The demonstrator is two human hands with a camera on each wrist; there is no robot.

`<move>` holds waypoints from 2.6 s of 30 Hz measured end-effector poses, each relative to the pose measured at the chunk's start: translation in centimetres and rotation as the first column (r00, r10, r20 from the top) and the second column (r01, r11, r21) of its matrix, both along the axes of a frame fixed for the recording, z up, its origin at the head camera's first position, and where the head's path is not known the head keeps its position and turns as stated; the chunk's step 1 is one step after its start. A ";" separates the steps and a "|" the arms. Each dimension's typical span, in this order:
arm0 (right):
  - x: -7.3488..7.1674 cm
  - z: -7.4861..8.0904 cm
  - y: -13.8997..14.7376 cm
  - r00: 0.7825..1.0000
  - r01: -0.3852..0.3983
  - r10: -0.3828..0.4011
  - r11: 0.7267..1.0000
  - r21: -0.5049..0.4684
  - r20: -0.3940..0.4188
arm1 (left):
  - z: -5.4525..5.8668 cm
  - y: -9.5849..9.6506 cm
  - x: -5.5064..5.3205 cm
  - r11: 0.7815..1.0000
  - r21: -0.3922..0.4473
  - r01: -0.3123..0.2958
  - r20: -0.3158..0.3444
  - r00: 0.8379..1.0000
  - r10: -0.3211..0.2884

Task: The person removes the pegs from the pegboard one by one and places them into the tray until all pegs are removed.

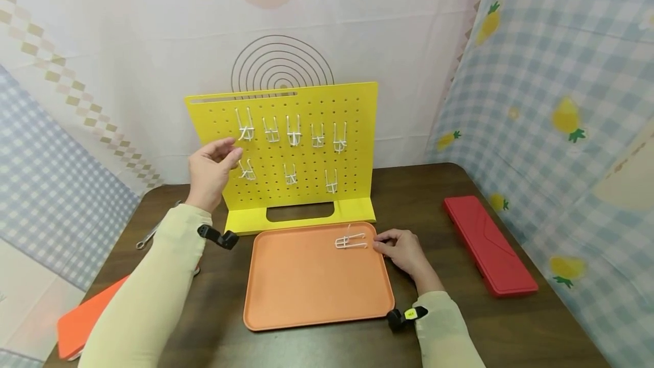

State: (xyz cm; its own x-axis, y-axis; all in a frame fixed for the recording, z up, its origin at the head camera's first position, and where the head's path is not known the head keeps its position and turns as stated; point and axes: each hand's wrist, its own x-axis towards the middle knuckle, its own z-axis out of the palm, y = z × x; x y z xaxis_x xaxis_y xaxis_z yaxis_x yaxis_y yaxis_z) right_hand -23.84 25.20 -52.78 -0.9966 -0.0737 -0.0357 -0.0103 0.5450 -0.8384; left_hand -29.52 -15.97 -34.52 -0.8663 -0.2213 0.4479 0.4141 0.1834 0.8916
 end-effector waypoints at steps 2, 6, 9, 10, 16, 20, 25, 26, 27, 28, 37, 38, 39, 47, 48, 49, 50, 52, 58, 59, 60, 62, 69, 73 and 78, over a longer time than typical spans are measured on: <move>0.0 0.0 0.0 1.000 0.005 -0.005 1.000 0.003 -0.004 | 0.1 0.2 -0.2 1.000 0.017 0.021 -0.003 1.000 -0.021; 0.1 0.0 0.0 1.000 0.009 -0.009 1.000 0.012 0.001 | 0.1 0.6 -0.4 0.997 0.047 0.055 0.005 0.998 -0.056; 0.1 0.0 -0.1 1.000 0.013 -0.013 1.000 0.015 0.009 | 0.0 0.7 -0.7 0.997 0.043 0.067 0.007 0.998 -0.067; 0.1 0.0 -0.1 1.000 0.013 -0.013 1.000 0.017 0.011 | 0.0 0.7 -0.7 0.997 0.037 0.070 0.006 0.998 -0.070; 0.2 0.2 -0.2 1.000 0.013 -0.013 1.000 0.019 0.010 | 0.2 0.6 -1.0 0.995 0.021 0.099 0.018 0.995 -0.100; 0.2 0.3 -0.2 1.000 0.009 -0.010 1.000 0.003 0.014 | 0.4 0.5 -1.0 0.992 0.025 0.126 0.035 0.991 -0.127; 0.2 0.4 -0.3 1.000 0.014 -0.014 1.000 -0.010 0.009 | 0.6 0.4 -0.9 0.988 0.034 0.148 0.052 0.987 -0.149; 0.2 0.4 -0.3 1.000 0.016 -0.016 1.000 -0.012 0.008 | 0.6 0.4 -0.9 0.988 0.034 0.151 0.054 0.987 -0.153; 0.2 0.4 -0.2 1.000 0.014 -0.014 1.000 -0.010 0.005 | 0.7 0.3 -0.9 0.987 0.035 0.154 0.053 0.986 -0.156; 0.2 0.4 -0.2 1.000 0.015 -0.015 1.000 -0.010 0.004 | 0.7 0.3 -0.9 0.987 0.034 0.158 0.054 0.986 -0.160; 0.2 0.2 -0.2 1.000 0.017 -0.017 1.000 0.006 -0.004 | 1.1 0.6 -1.2 0.975 0.026 0.220 0.035 0.975 -0.221; 0.2 0.2 -0.3 1.000 0.022 -0.022 1.000 0.002 -0.002 | 1.1 0.7 -1.2 0.974 0.023 0.225 0.027 0.974 -0.225; 0.2 0.2 -0.3 1.000 0.019 -0.019 1.000 0.002 -0.007 | 1.1 0.7 -1.2 0.973 0.022 0.228 0.021 0.973 -0.229; 0.3 0.2 -0.4 1.000 0.015 -0.015 1.000 0.002 -0.021 | 1.1 0.6 -1.4 0.974 0.032 0.223 0.009 0.975 -0.224; 0.3 0.2 -0.4 1.000 0.015 -0.015 1.000 -0.001 -0.020 | 1.1 0.6 -1.3 0.974 0.035 0.223 0.011 0.975 -0.223; 0.3 0.2 -0.4 1.000 0.015 -0.015 1.000 -0.003 -0.019 | 1.1 0.5 -1.4 0.975 0.035 0.219 0.013 0.975 -0.220; 0.3 0.3 -0.4 1.000 0.015 -0.015 1.000 -0.005 -0.018 | 1.1 0.5 -1.3 0.975 0.037 0.218 0.014 0.976 -0.218; 0.3 0.3 -0.5 1.000 0.016 -0.016 1.000 -0.009 -0.014 | 1.1 0.6 -1.3 0.975 0.047 0.218 0.012 0.976 -0.219; 0.3 0.3 -0.4 1.000 0.021 -0.021 1.000 -0.009 -0.012 | 1.3 0.7 -1.2 0.972 0.082 0.220 0.004 0.975 -0.221; 0.3 0.3 -0.4 1.000 0.021 -0.022 1.000 -0.009 -0.013 | 1.4 0.7 -1.2 0.971 0.088 0.222 0.003 0.975 -0.223; 0.3 0.2 -0.4 1.000 0.022 -0.022 1.000 -0.005 -0.013 | 1.4 0.6 -1.1 0.970 0.092 0.224 0.003 0.974 -0.225; 0.3 0.1 -0.4 1.000 0.024 -0.024 1.000 0.003 -0.008 | 1.4 0.6 -1.0 0.969 0.098 0.225 0.002 0.974 -0.226; 0.3 0.1 -0.3 1.000 0.020 -0.020 1.000 0.000 0.003 | 1.5 0.4 -0.5 0.968 0.093 0.234 -0.008 0.972 -0.234; 0.3 0.3 -0.4 1.000 0.028 -0.028 1.000 0.003 0.012 | 1.5 0.4 0.2 0.972 0.067 0.227 -0.012 0.974 -0.226; 0.4 0.4 -0.4 1.000 0.023 -0.023 1.000 0.010 0.002 | 0.9 0.5 1.6 0.970 0.022 0.241 -0.029 0.970 -0.240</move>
